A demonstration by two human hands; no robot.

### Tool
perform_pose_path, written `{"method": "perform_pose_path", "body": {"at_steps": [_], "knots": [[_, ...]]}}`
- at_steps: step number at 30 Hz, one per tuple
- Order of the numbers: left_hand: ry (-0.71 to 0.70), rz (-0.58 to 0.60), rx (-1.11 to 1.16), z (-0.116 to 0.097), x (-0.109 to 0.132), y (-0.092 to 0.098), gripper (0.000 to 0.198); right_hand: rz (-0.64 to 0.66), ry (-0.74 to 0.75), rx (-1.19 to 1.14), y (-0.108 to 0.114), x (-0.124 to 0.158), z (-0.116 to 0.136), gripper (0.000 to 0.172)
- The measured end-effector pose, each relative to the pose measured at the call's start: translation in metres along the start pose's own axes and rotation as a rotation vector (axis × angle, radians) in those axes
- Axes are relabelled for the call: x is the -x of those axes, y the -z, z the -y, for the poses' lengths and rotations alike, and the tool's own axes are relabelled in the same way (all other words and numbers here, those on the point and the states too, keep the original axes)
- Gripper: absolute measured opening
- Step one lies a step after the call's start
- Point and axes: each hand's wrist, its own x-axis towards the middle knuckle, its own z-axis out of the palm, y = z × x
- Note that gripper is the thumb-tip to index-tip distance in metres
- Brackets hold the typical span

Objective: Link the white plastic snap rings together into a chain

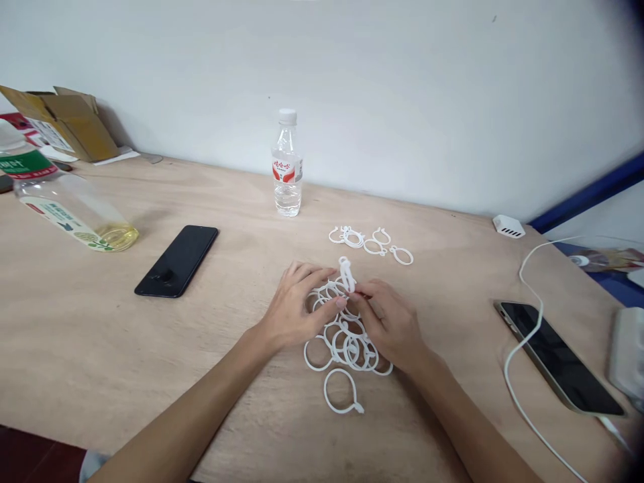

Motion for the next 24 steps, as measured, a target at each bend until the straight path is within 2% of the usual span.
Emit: {"method": "perform_pose_path", "body": {"at_steps": [3, 8, 12, 16, 24], "knots": [[-0.031, -0.009, 0.051, 0.0007, 0.0007, -0.0015, 0.032, 0.029, 0.102, -0.076, -0.0064, 0.0021, 0.0087, 0.016], [-0.098, -0.103, 0.064, 0.0018, 0.0024, -0.0032, 0.035, 0.064, 0.122, -0.128, -0.0084, 0.0016, 0.0090, 0.022], [-0.281, -0.218, -0.055, 0.0030, 0.0024, -0.0024, 0.037, -0.034, 0.063, -0.090, -0.0064, 0.0013, 0.0097, 0.018], [-0.401, -0.243, -0.138, 0.0045, 0.0011, -0.0016, 0.037, -0.135, -0.044, -0.101, -0.0046, 0.0022, 0.0109, 0.025], [-0.506, -0.256, -0.207, 0.0077, 0.0010, 0.0002, 0.042, -0.146, 0.006, -0.196, -0.0031, -0.0015, 0.0093, 0.022]]}}
